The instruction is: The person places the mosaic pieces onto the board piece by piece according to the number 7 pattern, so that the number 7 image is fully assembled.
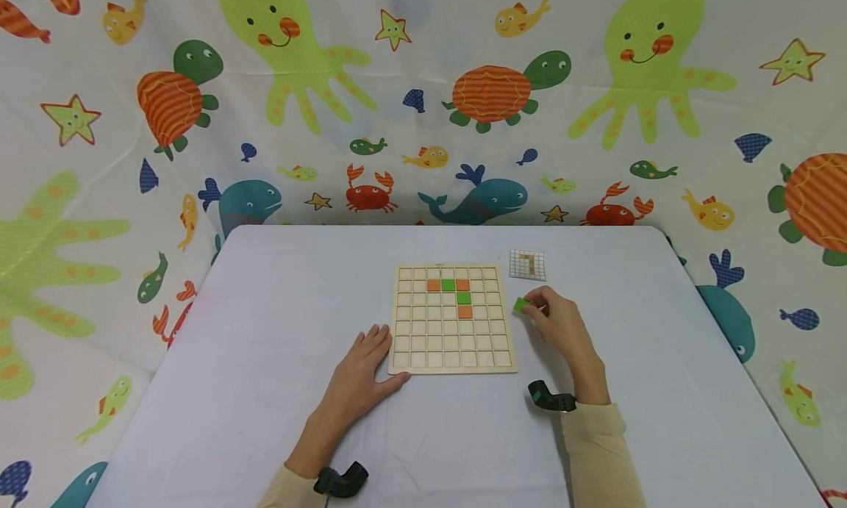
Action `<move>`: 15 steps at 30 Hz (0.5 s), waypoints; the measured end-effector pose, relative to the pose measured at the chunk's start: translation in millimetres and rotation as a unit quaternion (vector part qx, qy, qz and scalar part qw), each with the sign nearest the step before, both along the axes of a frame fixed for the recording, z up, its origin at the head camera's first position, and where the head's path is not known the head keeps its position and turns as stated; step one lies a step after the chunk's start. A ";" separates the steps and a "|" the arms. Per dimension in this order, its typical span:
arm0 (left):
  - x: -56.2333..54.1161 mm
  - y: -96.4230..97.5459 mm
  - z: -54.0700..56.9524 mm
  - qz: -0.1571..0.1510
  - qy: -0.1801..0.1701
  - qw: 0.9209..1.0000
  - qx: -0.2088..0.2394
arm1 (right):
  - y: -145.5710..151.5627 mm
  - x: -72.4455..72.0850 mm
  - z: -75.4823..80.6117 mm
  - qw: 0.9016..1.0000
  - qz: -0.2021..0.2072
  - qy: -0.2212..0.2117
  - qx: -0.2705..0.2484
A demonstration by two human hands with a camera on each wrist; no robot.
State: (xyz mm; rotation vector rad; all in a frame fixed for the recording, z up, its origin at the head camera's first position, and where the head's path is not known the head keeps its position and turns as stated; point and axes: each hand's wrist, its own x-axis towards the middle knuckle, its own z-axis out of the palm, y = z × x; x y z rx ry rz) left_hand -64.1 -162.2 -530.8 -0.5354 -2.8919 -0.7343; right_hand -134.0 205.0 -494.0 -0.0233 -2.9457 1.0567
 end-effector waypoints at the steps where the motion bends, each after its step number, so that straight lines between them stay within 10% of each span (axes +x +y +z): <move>1: 0.0 0.0 0.1 0.000 0.000 1.000 0.000 | -0.8 -0.1 0.1 1.000 0.003 0.004 0.001; 15: -0.1 -0.3 0.8 -0.003 0.011 1.000 0.007 | -14.0 0.5 2.8 0.999 0.030 0.013 -0.008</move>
